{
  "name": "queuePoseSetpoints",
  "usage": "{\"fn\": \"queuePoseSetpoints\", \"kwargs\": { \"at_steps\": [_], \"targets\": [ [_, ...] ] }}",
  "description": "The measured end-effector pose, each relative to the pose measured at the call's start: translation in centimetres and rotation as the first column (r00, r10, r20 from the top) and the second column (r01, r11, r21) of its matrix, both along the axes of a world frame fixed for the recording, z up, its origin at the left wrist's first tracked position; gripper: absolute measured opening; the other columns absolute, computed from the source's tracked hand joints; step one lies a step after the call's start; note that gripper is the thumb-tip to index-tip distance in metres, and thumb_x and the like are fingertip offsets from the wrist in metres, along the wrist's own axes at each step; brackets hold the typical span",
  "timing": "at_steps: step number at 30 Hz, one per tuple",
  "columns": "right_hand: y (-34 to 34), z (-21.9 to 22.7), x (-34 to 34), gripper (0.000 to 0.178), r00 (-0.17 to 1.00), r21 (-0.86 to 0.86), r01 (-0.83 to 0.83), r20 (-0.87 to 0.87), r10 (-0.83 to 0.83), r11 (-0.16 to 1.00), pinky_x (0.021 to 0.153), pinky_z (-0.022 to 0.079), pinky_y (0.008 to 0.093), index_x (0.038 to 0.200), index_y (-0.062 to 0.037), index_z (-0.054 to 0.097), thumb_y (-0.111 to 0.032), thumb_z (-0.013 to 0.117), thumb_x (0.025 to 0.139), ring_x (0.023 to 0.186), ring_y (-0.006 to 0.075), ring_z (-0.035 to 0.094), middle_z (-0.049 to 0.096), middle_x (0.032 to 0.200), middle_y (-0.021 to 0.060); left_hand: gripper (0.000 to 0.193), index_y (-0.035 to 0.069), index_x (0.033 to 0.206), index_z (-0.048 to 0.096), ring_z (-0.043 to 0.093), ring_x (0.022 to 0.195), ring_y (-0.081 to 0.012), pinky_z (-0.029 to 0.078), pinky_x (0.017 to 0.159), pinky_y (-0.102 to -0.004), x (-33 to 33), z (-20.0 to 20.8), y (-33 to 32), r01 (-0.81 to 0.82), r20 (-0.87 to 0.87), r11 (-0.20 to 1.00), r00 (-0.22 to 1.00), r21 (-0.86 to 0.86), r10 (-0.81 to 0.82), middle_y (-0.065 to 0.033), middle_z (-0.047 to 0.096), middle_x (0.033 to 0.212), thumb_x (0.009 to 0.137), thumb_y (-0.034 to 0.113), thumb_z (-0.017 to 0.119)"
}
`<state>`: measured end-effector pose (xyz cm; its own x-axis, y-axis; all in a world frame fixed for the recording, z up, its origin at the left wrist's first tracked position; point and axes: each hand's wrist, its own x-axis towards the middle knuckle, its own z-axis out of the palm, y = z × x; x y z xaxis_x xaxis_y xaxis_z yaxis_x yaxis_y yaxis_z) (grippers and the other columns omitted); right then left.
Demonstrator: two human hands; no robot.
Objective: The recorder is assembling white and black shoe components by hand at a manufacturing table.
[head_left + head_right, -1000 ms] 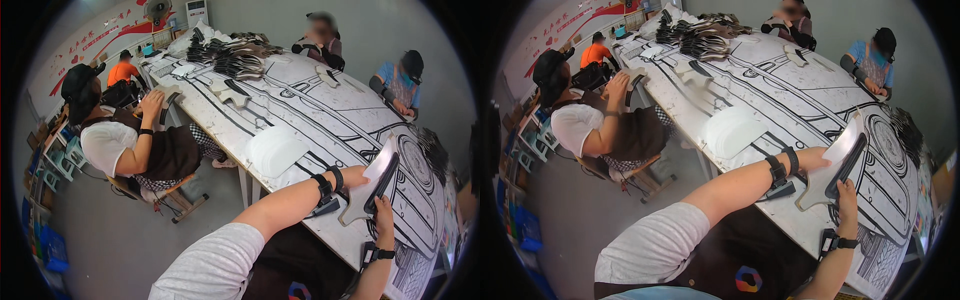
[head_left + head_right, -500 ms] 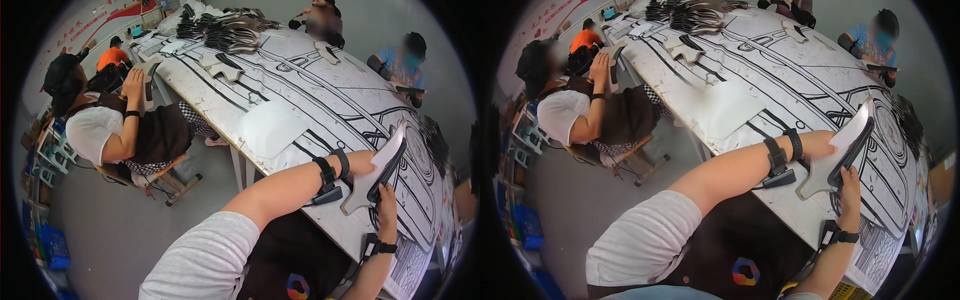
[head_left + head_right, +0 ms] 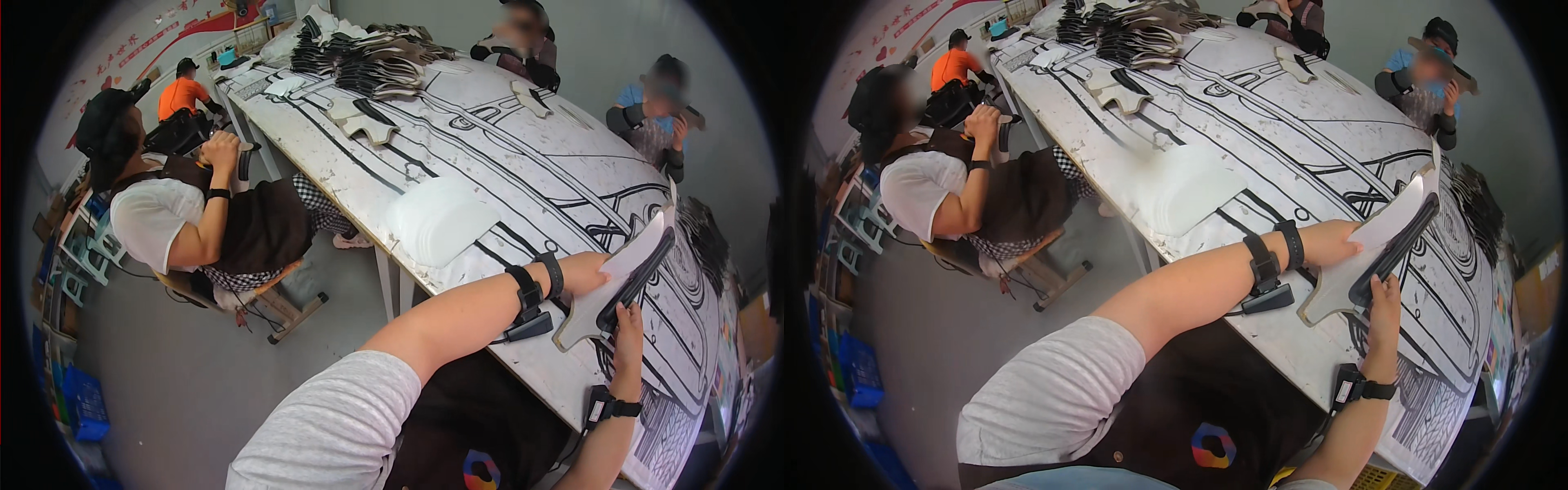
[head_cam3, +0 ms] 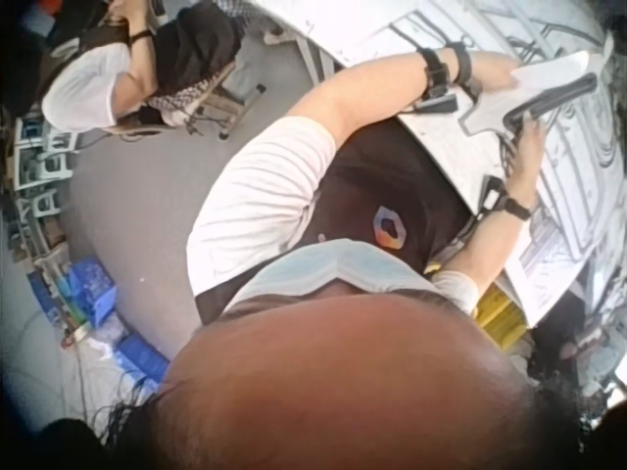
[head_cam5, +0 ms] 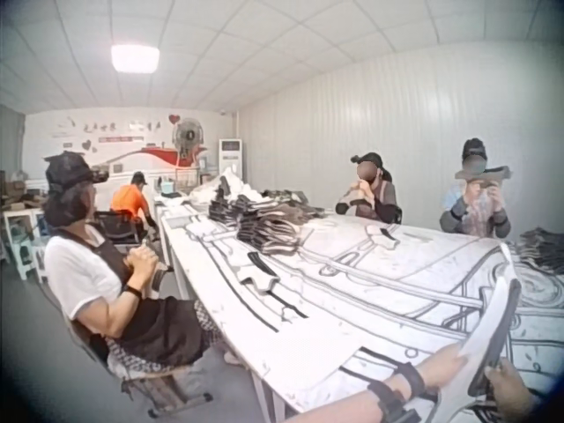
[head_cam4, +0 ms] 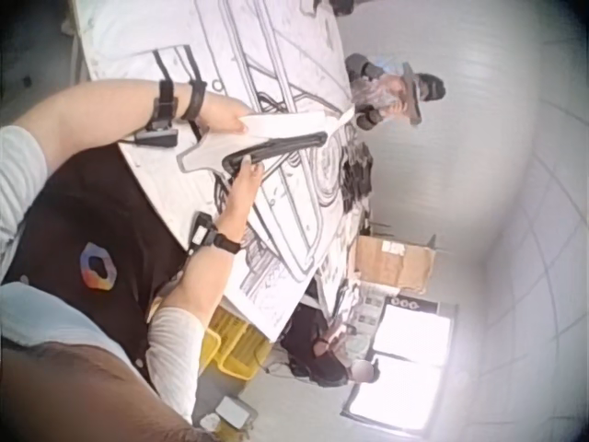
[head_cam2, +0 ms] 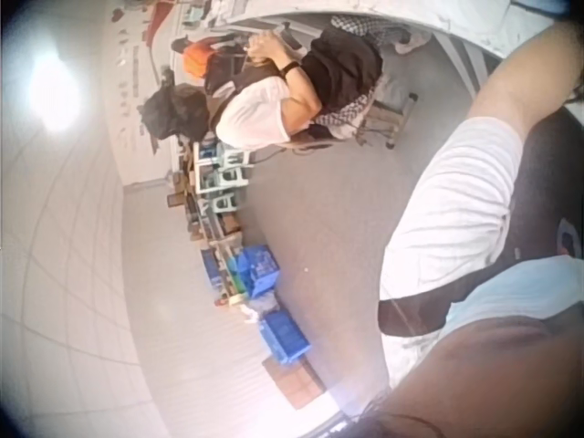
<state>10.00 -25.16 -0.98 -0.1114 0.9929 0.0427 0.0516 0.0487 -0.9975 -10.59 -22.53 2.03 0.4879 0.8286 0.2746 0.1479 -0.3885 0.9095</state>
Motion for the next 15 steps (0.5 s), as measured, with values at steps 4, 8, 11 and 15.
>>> {"fn": "queuePoseSetpoints", "kwargs": {
  "at_steps": [4,8,11,15],
  "targets": [
    [0.0,0.4,0.4,0.019,0.998,-0.004,0.003,0.066,-0.002,1.000,0.069,0.039,0.0203,0.103,0.0006,0.049,-0.014,0.048,0.090,0.077,0.0068,0.049,0.057,0.090,0.0024,0.036,0.004,0.122,0.044,0.059,0.094,-0.0250,0.045,0.082,-0.0331,0.0,0.1,0.0,-0.017,-0.037,1.000,0.999,0.018,0.017,-0.0179,0.059,0.104,0.087,0.013,0.044],
    [0.1,0.4,0.3,0.019,0.992,0.033,0.033,0.117,-0.037,0.999,0.068,0.039,0.0196,0.103,0.0005,0.049,-0.014,0.048,0.090,0.077,0.0059,0.048,0.056,0.089,0.0023,0.036,0.004,0.123,0.043,0.059,0.091,-0.0238,0.045,0.081,-0.0322,-0.1,0.1,-0.2,-0.007,-0.010,0.999,1.000,0.032,0.007,-0.0177,0.059,0.103,0.088,0.014,0.044],
    [0.1,0.5,0.0,0.020,0.995,0.040,0.038,0.095,-0.042,0.998,0.071,0.039,0.0199,0.104,0.0011,0.048,-0.013,0.048,0.090,0.078,0.0065,0.049,0.057,0.090,0.0028,0.036,0.004,0.123,0.043,0.059,0.091,-0.0237,0.045,0.081,-0.0323,-0.1,-0.5,0.3,-0.022,-0.020,0.997,1.000,0.073,0.023,-0.0176,0.060,0.103,0.088,0.014,0.044],
    [0.9,-0.6,0.9,0.024,1.000,0.058,0.016,0.023,-0.017,0.998,0.075,0.039,0.0205,0.109,0.0025,0.046,-0.013,0.048,0.090,0.082,0.0079,0.051,0.057,0.094,0.0042,0.037,0.003,0.123,0.043,0.059,0.091,-0.0247,0.045,0.081,-0.0329,0.2,-0.3,0.3,-0.021,-0.046,0.993,0.999,0.113,0.026,-0.0175,0.060,0.102,0.088,0.014,0.044]
  ]
}}
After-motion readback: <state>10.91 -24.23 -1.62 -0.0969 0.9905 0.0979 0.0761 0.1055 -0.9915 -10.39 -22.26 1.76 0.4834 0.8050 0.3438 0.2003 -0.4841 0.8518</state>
